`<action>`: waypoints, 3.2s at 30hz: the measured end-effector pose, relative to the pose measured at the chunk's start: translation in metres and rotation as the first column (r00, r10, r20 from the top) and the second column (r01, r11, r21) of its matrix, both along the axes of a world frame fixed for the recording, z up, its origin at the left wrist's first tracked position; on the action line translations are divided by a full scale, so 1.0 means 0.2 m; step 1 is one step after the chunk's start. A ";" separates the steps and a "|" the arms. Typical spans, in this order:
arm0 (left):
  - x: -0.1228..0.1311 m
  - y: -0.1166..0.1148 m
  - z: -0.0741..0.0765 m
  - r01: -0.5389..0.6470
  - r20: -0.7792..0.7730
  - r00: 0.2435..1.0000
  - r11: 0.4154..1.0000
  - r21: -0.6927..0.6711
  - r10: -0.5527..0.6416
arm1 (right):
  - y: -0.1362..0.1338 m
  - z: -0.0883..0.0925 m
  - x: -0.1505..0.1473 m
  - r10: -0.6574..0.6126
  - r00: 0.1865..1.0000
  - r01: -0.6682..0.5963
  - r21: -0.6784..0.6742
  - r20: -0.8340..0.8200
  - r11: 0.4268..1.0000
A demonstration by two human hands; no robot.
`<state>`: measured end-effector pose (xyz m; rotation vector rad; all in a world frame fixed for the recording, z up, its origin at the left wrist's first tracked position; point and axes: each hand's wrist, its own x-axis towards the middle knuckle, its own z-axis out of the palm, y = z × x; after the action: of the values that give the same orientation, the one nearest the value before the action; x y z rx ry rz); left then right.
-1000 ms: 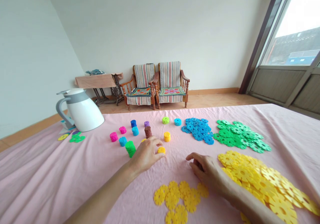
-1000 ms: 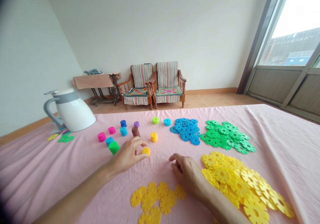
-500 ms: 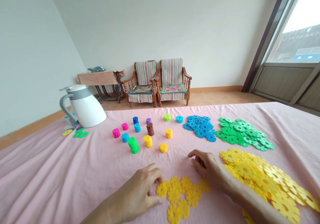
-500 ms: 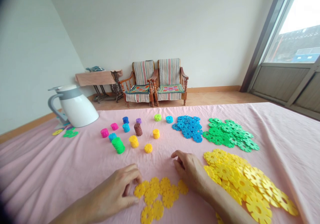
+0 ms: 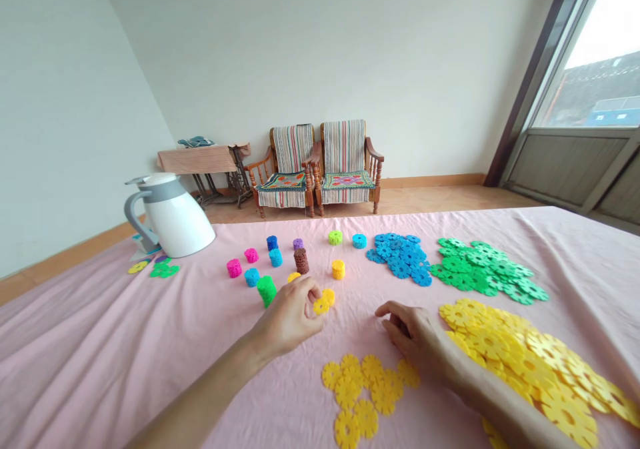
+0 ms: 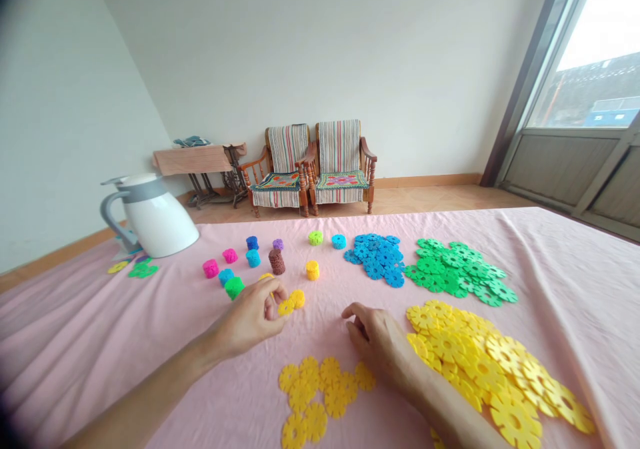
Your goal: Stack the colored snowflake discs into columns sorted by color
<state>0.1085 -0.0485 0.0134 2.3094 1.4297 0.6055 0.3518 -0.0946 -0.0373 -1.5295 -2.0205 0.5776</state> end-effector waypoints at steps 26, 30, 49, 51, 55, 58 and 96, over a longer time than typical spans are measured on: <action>-0.04 0.03 -0.17 -0.063 0.036 0.998 0.994 0.085 0.060 | 0.01 0.02 -0.03 -0.018 0.994 0.018 0.002 0.109 1.000; -0.04 0.04 -0.21 -0.092 0.075 0.994 0.991 0.100 0.084 | 0.03 0.08 -0.12 0.067 0.974 -0.075 0.032 0.219 0.997; -0.03 0.04 -0.22 -0.015 0.051 0.999 0.984 0.178 0.006 | 0.18 0.14 -0.33 0.141 0.888 -0.151 -0.012 0.437 0.988; -0.02 0.04 -0.21 -0.009 0.031 1.000 0.982 0.189 0.003 | 0.18 0.14 -0.34 0.142 0.890 -0.150 -0.016 0.433 0.989; -0.02 0.04 -0.20 -0.006 0.004 1.000 0.981 0.192 0.005 | 0.19 0.14 -0.34 0.139 0.892 -0.146 -0.018 0.430 0.989; -0.02 0.04 -0.20 0.000 -0.005 1.000 0.982 0.186 0.001 | 0.19 0.13 -0.34 0.136 0.893 -0.141 -0.019 0.429 0.990; -0.04 -0.05 0.01 0.277 0.012 0.961 0.959 -0.054 -0.277 | 0.05 0.01 0.08 -0.019 1.000 0.019 0.024 0.005 1.000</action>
<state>0.1009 -0.0577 0.0149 2.4036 1.0769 0.4804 0.3669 -0.0852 -0.0356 -1.5356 -2.0077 0.5411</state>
